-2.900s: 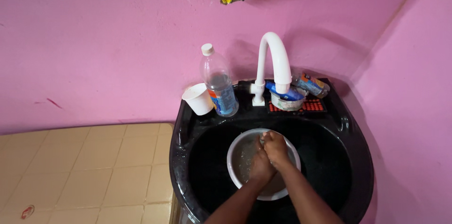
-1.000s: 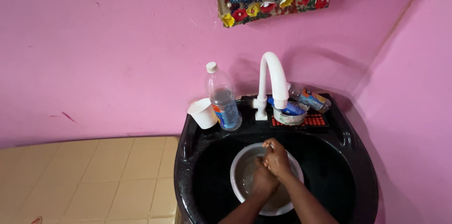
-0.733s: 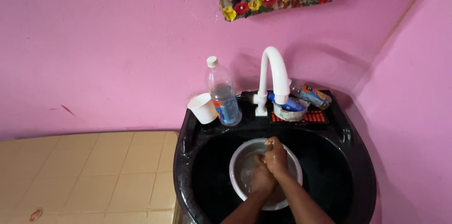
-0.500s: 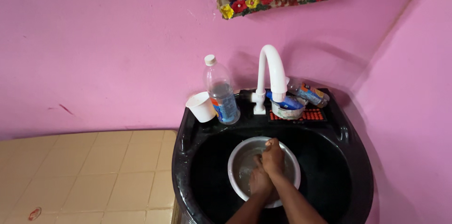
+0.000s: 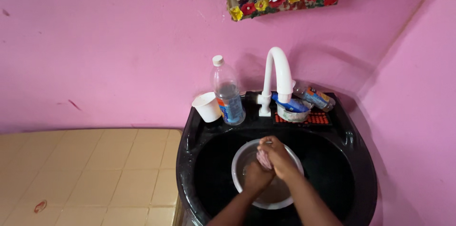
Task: The person washes a striped cloth in a metal bowl at a sink, wrings it out, and wipes a tiled table surface. They return to the sink to rinse the cloth and hands under running water.
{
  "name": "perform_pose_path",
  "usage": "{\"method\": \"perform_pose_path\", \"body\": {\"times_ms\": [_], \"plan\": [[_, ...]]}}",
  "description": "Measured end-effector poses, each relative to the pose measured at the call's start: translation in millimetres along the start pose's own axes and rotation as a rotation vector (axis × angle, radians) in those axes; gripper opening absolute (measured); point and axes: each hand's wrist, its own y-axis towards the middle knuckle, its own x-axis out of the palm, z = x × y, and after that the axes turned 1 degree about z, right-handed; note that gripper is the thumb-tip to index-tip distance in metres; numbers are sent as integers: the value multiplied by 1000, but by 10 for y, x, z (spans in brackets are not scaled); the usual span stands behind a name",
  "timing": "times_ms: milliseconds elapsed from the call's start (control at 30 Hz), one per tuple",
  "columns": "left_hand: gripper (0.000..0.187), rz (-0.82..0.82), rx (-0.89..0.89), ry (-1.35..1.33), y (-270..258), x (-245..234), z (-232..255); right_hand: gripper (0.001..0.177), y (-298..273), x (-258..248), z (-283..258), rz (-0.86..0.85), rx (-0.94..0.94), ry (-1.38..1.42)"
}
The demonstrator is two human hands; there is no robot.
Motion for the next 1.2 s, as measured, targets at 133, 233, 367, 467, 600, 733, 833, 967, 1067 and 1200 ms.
{"method": "perform_pose_path", "body": {"times_ms": [133, 233, 367, 467, 600, 733, 833, 967, 1067, 1200], "plan": [[25, -536, -212, -882, -13, -359, -70, 38, -184, -331, -344, -472, -215, 443], [27, -946, -204, -1300, -172, -387, 82, 51, -440, -357, -603, -617, -170, 518], [38, -1200, -170, -1449, -406, -375, 211, 42, -564, -240, -668, -906, -196, 612], [25, -1122, -267, -1224, -387, -417, 240, 22, -481, -272, -579, -874, -248, 461], [17, -778, -253, -946, -433, -491, 403, 16, -433, -230, -523, -656, -202, 211], [31, -524, -313, -729, -440, -496, 613, 15, -393, -150, -477, -489, -216, 54], [38, -337, -260, -582, -403, -410, 688, 16, -327, -78, -416, -317, -158, -23], [59, -133, -224, -399, -330, -300, 725, 16, -131, 21, -313, -138, -266, -80], [71, -30, -218, -249, -235, -191, 625, 15, -34, 49, -238, -26, -281, -111], [65, 107, -39, -105, -47, -4, 452, 15, 86, 90, -180, 112, -287, -232]]}}
